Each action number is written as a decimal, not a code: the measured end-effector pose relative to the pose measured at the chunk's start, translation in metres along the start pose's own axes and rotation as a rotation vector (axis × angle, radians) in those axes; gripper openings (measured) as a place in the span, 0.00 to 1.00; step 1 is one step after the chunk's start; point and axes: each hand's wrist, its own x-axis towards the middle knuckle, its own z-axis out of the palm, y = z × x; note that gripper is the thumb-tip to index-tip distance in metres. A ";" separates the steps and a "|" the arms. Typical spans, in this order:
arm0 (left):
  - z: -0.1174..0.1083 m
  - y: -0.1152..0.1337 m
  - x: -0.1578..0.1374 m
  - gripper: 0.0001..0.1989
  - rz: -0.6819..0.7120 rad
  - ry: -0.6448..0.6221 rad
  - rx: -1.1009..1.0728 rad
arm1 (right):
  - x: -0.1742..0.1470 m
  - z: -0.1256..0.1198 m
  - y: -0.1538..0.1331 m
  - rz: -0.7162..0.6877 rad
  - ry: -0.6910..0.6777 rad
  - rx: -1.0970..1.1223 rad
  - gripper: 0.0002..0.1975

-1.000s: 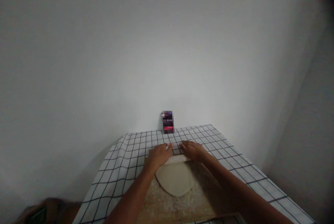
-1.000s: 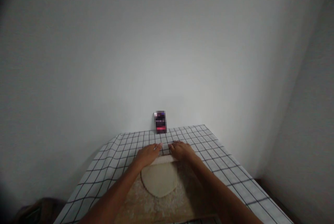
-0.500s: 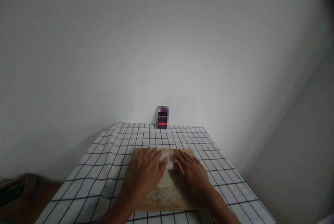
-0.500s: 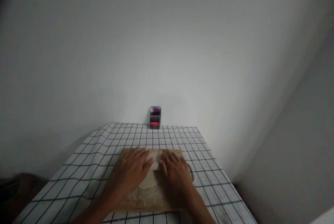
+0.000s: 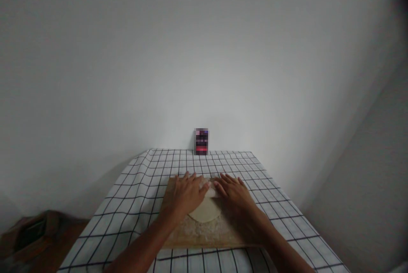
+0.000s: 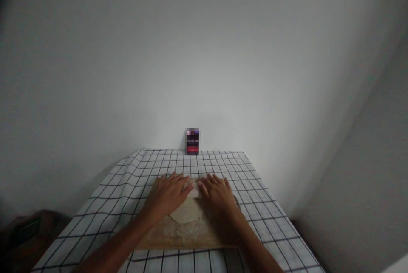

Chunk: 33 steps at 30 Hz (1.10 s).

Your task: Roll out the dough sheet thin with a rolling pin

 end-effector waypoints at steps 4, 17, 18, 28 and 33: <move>-0.015 -0.006 0.038 0.31 -0.036 -0.121 -0.001 | 0.036 -0.011 0.002 0.001 -0.066 -0.040 0.28; 0.012 0.012 -0.047 0.25 0.074 0.091 0.036 | -0.039 0.025 0.001 -0.054 0.223 0.096 0.25; 0.016 0.012 -0.057 0.25 0.102 0.110 0.032 | -0.050 0.029 0.001 -0.060 0.250 0.109 0.24; -0.007 -0.004 -0.082 0.17 0.256 0.052 -0.089 | -0.079 0.023 -0.001 -0.118 0.226 0.217 0.18; 0.008 -0.020 -0.077 0.21 0.309 0.139 0.000 | -0.072 0.030 -0.010 -0.115 0.282 0.132 0.22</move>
